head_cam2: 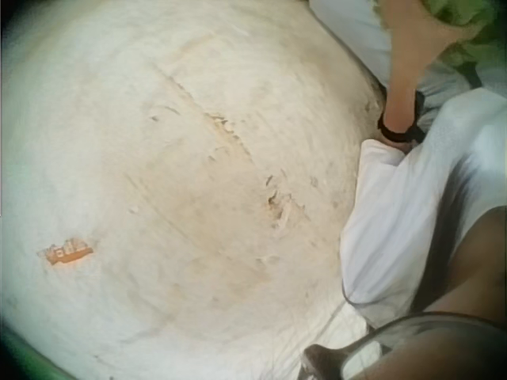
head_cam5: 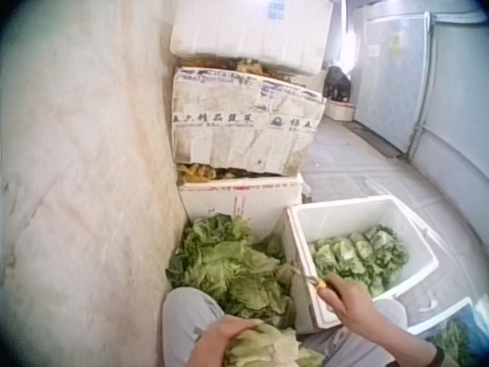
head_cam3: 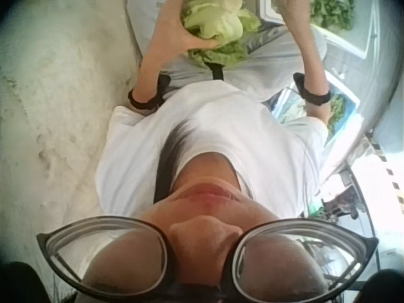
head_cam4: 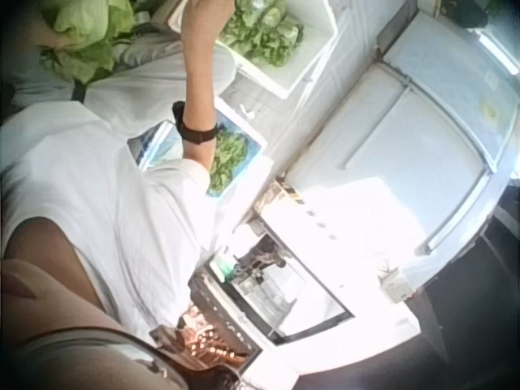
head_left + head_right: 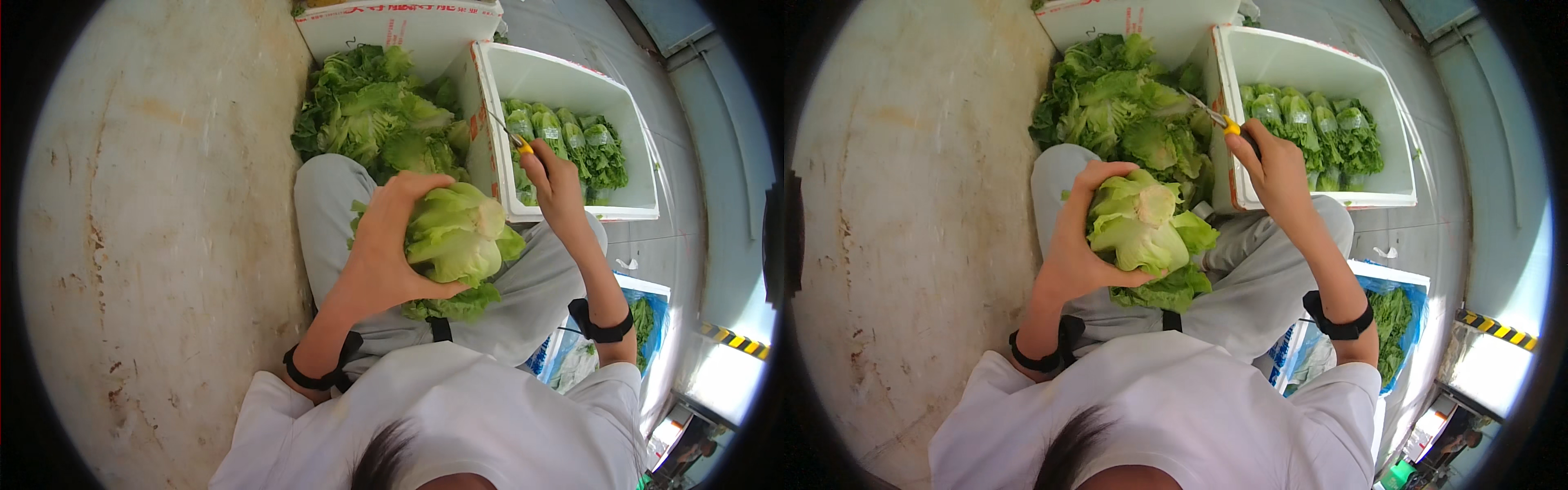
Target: The person sits on the floor and processes heads of lettuce. They trim the base of each head with a utility knife, then wrap the trimmed head in clear plastic film from a roll, and place the wrapped lettuce into a white bin. The process is repeated for multiple heads.
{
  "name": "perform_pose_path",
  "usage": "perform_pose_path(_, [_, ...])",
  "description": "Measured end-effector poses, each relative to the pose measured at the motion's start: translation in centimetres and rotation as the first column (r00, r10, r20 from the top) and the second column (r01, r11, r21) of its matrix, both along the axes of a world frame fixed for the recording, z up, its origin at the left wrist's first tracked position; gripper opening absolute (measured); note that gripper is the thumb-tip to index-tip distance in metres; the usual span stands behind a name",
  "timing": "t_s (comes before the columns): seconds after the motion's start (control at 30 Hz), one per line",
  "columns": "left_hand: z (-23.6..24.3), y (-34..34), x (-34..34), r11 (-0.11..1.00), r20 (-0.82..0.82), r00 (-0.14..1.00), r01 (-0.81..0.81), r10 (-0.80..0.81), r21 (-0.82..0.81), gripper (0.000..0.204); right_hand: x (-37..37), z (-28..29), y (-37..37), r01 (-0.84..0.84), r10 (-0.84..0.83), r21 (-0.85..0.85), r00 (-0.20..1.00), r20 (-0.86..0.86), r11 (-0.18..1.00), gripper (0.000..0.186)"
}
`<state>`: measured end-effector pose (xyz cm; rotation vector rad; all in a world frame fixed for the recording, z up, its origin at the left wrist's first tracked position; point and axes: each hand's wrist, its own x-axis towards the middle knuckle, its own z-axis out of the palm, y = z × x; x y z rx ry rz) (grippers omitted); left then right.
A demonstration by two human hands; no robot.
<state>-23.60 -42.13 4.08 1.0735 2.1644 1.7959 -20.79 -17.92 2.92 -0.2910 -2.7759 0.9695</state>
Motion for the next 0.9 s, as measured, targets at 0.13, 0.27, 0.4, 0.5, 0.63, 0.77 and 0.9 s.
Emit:
perform_pose_path(0.13, [-0.5, -0.3, -0.6, 0.994, -0.069, 0.993, -0.104, 0.1, -0.046, 0.08, 1.9, 2.3, -0.4, -0.146, 0.156, 0.063, 0.966, -0.207, 0.987, 0.035])
perform_pose_path(0.27, [-0.7, 0.1, -0.5, 0.962, -0.152, 0.962, -0.245, 0.227, -0.118, 0.083, 3.3, 4.0, -1.8, -0.286, 0.357, 0.253, 0.882, -0.307, 0.924, 0.044])
perform_pose_path(0.4, [-0.6, 0.2, -0.5, 0.939, -0.25, 0.928, -0.315, 0.275, -0.139, 0.085, 3.5, 4.2, -2.7, -0.269, 0.373, 0.34, 0.881, -0.292, 0.901, 0.049])
perform_pose_path(0.5, [-0.4, 0.0, -0.4, 0.922, -0.3, 0.906, -0.356, 0.3, -0.152, 0.085, 3.4, 3.8, -3.0, -0.24, 0.346, 0.331, 0.883, -0.315, 0.913, 0.049])
perform_pose_path(0.63, [-0.3, 0.2, -0.4, 0.907, -0.335, 0.878, -0.401, 0.341, -0.129, 0.085, 3.7, 3.3, -4.1, -0.182, 0.288, 0.333, 0.909, -0.302, 0.925, 0.049])
perform_pose_path(0.77, [-0.4, 0.7, -0.6, 0.881, -0.377, 0.832, -0.467, 0.406, -0.082, 0.084, 4.1, 3.2, -5.8, -0.082, 0.171, 0.312, 0.948, -0.269, 0.947, 0.049])
perform_pose_path(0.9, [-1.0, 1.0, -0.4, 0.844, -0.463, 0.769, -0.53, 0.44, -0.08, 0.082, 3.9, 3.3, -7.0, -0.005, 0.066, 0.282, 0.976, -0.206, 0.959, 0.046])
